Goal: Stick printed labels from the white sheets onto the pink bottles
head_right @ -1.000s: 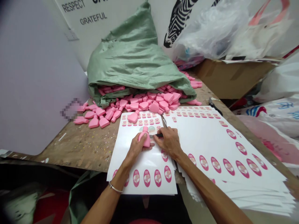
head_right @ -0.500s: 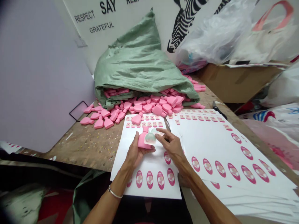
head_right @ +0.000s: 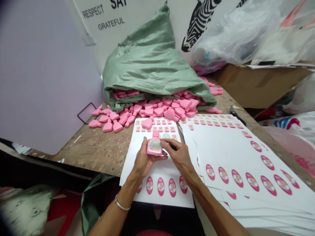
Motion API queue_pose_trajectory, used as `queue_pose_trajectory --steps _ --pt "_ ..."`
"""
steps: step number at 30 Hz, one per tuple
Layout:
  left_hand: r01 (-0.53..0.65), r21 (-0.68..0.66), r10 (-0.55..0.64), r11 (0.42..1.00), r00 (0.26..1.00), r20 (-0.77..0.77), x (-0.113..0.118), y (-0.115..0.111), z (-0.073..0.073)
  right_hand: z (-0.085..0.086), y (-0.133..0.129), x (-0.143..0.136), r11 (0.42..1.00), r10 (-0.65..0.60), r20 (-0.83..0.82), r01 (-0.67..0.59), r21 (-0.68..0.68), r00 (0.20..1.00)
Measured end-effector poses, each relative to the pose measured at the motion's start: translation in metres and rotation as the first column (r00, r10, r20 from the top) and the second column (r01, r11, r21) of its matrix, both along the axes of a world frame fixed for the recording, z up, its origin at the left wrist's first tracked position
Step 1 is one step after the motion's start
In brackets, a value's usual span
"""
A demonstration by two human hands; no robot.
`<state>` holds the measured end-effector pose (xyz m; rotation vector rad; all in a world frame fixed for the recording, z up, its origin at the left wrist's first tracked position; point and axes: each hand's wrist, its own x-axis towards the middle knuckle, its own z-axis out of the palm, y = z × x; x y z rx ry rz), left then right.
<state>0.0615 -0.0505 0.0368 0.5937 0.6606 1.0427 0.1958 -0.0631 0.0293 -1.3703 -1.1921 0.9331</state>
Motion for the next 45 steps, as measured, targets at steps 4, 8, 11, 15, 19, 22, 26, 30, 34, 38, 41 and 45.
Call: queue_pose_trajectory --steps 4,8,11,15,19,22,26,30,34,38,41,45 --pt "0.019 -0.005 -0.019 1.0 1.0 0.011 -0.002 0.0 0.002 0.0 0.001 -0.002 1.0 -0.018 0.029 0.018 0.018 0.999" --pt "0.049 0.091 -0.045 0.995 0.998 -0.046 -0.006 -0.002 0.003 0.001 0.002 -0.004 0.998 -0.03 0.093 0.025 0.053 0.995" --pt "0.051 0.141 -0.035 0.989 0.993 -0.113 -0.009 -0.004 0.0 0.003 0.002 -0.001 0.995 -0.06 0.251 0.036 0.098 0.966" --pt "0.052 0.137 -0.029 0.989 0.985 -0.168 -0.011 -0.008 0.0 0.009 0.004 0.006 0.983 -0.16 0.423 0.106 0.15 0.892" --pt "0.166 0.146 -0.134 0.975 0.969 -0.209 -0.012 -0.014 0.012 0.008 0.009 0.0 0.999 0.022 0.27 -0.032 0.035 0.963" --pt "0.22 0.105 -0.19 0.97 0.952 -0.239 -0.013 -0.02 0.018 0.002 0.015 -0.005 0.995 0.1 0.198 -0.096 -0.033 0.975" --pt "0.143 0.015 -0.137 0.99 0.969 -0.207 -0.029 -0.027 0.008 0.0 0.027 0.004 0.981 0.192 0.289 -0.18 -0.066 0.938" --pt "-0.157 0.019 0.15 0.987 0.89 -0.431 -0.074 -0.016 -0.018 0.006 0.066 0.032 0.987 0.159 0.617 -0.149 -0.068 0.771" --pt "-0.315 0.292 0.407 0.903 0.406 -0.818 -0.133 0.01 -0.044 0.0 0.127 0.058 0.987 -0.058 0.783 0.154 -0.049 0.62" --pt "-0.146 0.347 0.34 0.927 -0.069 -0.938 -0.166 0.028 -0.047 -0.012 0.163 0.07 0.976 -0.046 0.844 0.205 -0.077 0.535" --pt "-0.049 0.481 0.408 0.875 -0.46 -0.789 -0.161 0.028 -0.028 -0.008 0.157 0.073 0.99 -0.001 0.877 0.125 -0.067 0.481" --pt "0.215 0.644 0.678 0.734 -0.201 -0.706 -0.12 0.023 0.005 0.018 0.109 0.059 0.98 0.137 0.907 -0.189 -0.065 0.398"
